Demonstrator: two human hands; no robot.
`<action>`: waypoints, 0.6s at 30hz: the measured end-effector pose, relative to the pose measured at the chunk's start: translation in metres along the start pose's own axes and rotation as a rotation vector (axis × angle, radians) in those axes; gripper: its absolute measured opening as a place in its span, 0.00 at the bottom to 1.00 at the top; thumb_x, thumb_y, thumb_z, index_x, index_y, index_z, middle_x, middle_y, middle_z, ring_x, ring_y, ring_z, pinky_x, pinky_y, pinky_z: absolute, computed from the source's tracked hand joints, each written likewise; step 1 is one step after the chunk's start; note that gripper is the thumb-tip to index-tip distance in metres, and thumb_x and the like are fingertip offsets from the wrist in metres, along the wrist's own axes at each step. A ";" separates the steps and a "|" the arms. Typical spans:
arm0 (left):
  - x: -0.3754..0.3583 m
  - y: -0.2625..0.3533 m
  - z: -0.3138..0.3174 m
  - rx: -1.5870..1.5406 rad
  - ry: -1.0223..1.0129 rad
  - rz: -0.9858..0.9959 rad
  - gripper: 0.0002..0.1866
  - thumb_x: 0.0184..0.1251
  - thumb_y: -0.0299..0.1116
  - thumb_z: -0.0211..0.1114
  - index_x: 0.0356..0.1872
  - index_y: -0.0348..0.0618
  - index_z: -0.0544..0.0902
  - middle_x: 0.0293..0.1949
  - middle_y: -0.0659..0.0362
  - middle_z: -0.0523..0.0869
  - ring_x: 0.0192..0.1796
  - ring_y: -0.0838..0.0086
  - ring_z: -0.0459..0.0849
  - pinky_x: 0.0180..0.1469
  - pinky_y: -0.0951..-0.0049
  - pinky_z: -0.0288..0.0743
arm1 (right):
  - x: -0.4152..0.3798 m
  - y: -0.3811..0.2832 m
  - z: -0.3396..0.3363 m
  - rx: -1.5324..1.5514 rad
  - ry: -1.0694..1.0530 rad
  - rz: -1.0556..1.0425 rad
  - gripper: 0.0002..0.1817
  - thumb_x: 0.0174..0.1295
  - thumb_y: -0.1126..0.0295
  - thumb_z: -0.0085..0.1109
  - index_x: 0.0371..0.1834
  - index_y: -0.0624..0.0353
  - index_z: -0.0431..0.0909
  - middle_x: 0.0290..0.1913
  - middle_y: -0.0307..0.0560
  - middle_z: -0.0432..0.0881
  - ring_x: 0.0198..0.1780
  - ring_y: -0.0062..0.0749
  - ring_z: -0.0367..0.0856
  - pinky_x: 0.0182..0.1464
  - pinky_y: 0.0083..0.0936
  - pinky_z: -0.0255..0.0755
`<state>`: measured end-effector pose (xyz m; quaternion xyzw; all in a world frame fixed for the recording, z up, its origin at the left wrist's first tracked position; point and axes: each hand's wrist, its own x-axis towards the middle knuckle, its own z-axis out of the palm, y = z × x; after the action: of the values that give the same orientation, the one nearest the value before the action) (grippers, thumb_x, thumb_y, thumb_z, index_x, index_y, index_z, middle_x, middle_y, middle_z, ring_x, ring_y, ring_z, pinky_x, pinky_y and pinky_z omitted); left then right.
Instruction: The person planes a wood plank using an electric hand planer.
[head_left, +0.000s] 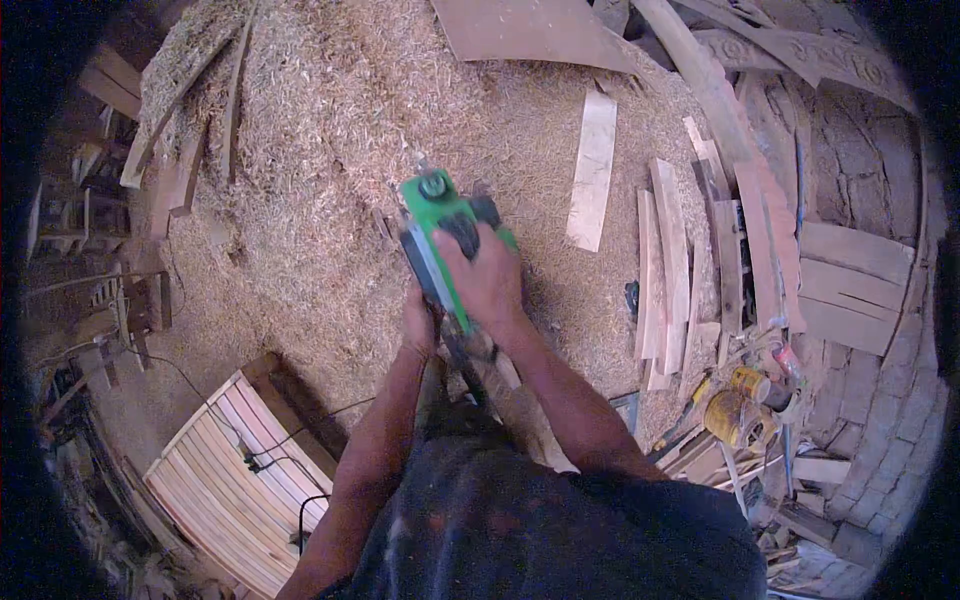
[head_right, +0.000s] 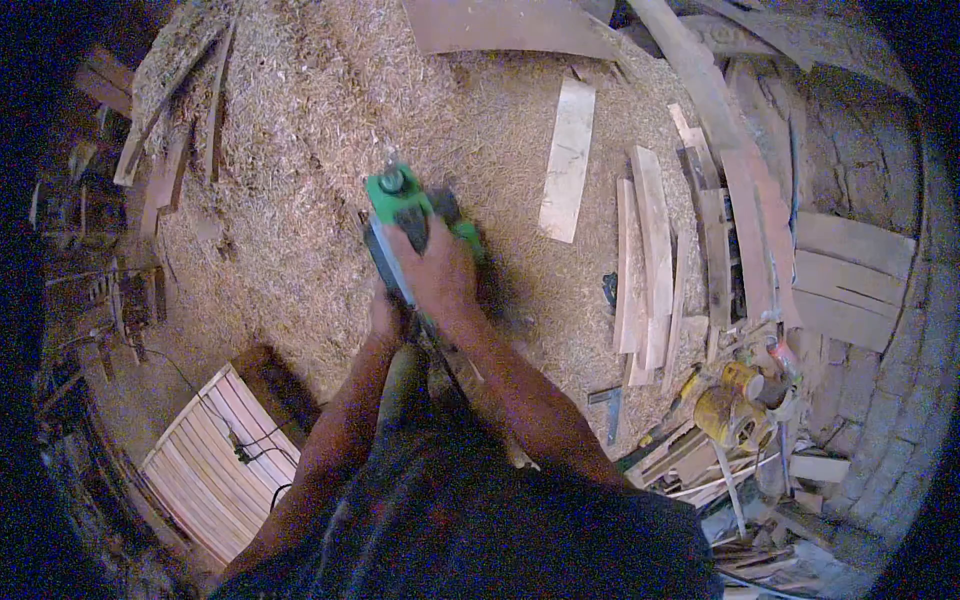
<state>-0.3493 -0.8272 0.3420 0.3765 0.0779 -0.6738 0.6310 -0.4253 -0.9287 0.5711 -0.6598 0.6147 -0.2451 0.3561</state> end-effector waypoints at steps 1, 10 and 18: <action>0.007 -0.002 -0.003 -0.012 -0.015 0.000 0.33 0.88 0.58 0.51 0.76 0.41 0.74 0.68 0.52 0.85 0.68 0.63 0.84 0.74 0.63 0.73 | 0.020 -0.010 0.008 -0.011 -0.011 0.009 0.32 0.69 0.41 0.69 0.50 0.66 0.85 0.39 0.69 0.88 0.48 0.68 0.88 0.51 0.53 0.80; -0.004 0.043 0.029 0.125 0.148 -0.019 0.27 0.90 0.53 0.49 0.69 0.41 0.78 0.60 0.54 0.87 0.60 0.65 0.86 0.68 0.64 0.76 | 0.067 -0.030 0.022 0.041 -0.067 0.030 0.36 0.71 0.39 0.65 0.58 0.67 0.84 0.47 0.70 0.90 0.52 0.64 0.90 0.56 0.50 0.82; -0.053 0.099 0.101 1.286 0.008 0.840 0.28 0.83 0.46 0.59 0.74 0.39 0.78 0.64 0.46 0.84 0.74 0.52 0.77 0.80 0.52 0.64 | -0.132 0.044 -0.144 -0.025 -0.147 0.305 0.34 0.70 0.36 0.66 0.59 0.57 0.88 0.50 0.56 0.92 0.50 0.50 0.91 0.56 0.45 0.82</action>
<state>-0.3052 -0.8629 0.4817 0.6699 -0.4768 -0.2886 0.4905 -0.5787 -0.8228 0.6425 -0.5793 0.6831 -0.1313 0.4249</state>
